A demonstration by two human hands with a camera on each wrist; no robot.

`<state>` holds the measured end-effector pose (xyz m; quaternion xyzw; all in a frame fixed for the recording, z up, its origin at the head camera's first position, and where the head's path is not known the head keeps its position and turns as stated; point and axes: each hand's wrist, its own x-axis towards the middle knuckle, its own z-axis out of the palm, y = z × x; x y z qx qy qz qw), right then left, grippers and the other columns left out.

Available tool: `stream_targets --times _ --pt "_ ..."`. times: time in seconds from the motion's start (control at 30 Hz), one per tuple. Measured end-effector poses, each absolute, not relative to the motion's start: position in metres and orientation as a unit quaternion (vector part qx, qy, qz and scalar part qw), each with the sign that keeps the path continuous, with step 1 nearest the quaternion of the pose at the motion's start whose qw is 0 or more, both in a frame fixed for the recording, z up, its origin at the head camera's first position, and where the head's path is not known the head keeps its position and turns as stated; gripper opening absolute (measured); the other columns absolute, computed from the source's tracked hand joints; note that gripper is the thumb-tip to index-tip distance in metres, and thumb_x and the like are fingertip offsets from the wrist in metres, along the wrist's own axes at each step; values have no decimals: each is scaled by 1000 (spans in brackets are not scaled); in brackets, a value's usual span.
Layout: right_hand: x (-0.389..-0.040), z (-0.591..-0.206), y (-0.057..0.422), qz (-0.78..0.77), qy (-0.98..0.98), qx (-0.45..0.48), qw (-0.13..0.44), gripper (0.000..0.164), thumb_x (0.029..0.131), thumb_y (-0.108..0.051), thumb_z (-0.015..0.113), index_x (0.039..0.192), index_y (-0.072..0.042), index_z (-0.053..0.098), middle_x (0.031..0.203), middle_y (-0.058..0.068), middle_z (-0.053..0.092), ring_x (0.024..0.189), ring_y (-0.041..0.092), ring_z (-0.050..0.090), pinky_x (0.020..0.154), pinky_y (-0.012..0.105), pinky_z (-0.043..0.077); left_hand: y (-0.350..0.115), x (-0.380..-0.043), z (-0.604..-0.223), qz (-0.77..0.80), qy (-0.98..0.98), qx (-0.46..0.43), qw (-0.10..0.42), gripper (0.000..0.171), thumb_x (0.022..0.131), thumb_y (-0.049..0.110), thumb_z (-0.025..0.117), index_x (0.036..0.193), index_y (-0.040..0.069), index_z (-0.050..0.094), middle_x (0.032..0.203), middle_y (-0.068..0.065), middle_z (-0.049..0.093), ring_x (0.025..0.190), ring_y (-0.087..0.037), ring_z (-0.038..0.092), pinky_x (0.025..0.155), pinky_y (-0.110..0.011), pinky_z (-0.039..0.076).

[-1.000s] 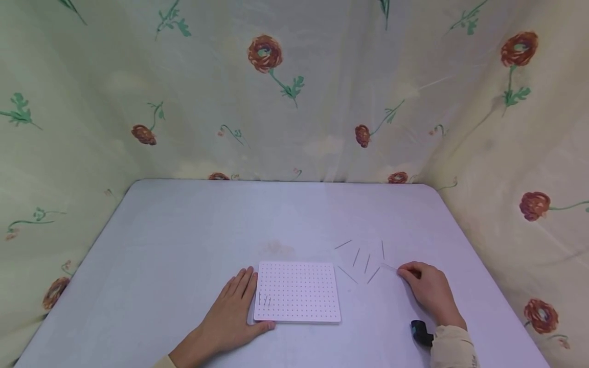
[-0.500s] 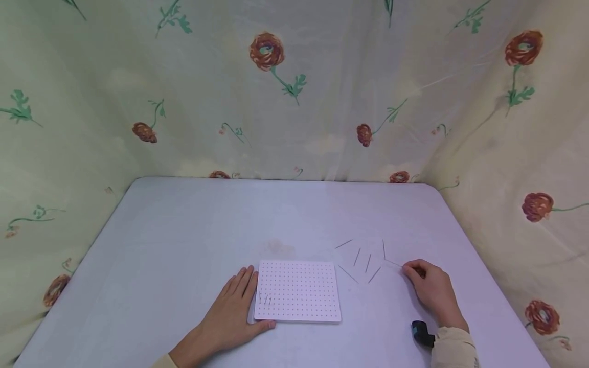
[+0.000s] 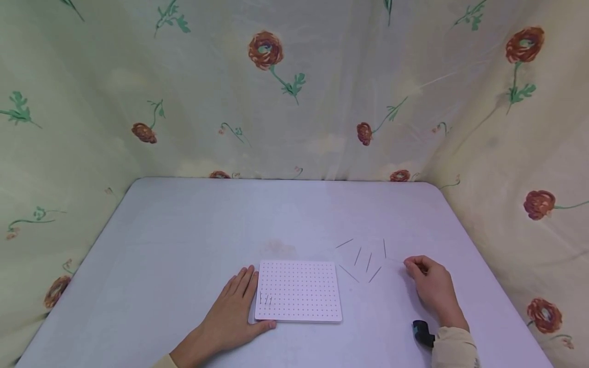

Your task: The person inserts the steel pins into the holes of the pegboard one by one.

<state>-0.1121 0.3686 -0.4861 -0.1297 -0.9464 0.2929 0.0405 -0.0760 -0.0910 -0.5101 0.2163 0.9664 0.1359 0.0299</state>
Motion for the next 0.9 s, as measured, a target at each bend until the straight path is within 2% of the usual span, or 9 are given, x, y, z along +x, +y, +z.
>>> stream_targets --times 0.23,0.37,0.6,0.9 --pt "-110 -474 357 305 -940 -145 48 45 104 -46 54 108 -3 68 105 16 69 89 20 55 65 18 41 -92 -75 -508 134 965 225 21 117 84 84 53 159 -3 26 168 -21 24 157 -37 22 126 -52 26" --pt "-109 -471 349 295 -943 -135 76 45 103 -48 57 102 -4 68 100 14 70 85 18 55 63 18 40 -92 -75 -508 132 965 224 24 117 84 83 53 160 -2 25 169 -20 23 158 -36 20 126 -51 25" --pt "-106 -470 342 287 -943 -128 112 35 102 -39 62 97 -5 67 91 11 71 75 12 51 60 20 40 -92 -76 -509 129 966 224 31 117 84 84 52 160 -1 24 169 -20 21 158 -36 19 127 -51 24" --pt "-108 -468 337 284 -940 -125 143 23 99 -27 68 97 -5 68 97 17 76 72 -1 51 58 16 42 -92 -77 -510 129 966 221 31 118 84 84 52 160 -1 25 169 -19 21 158 -36 19 127 -51 24"
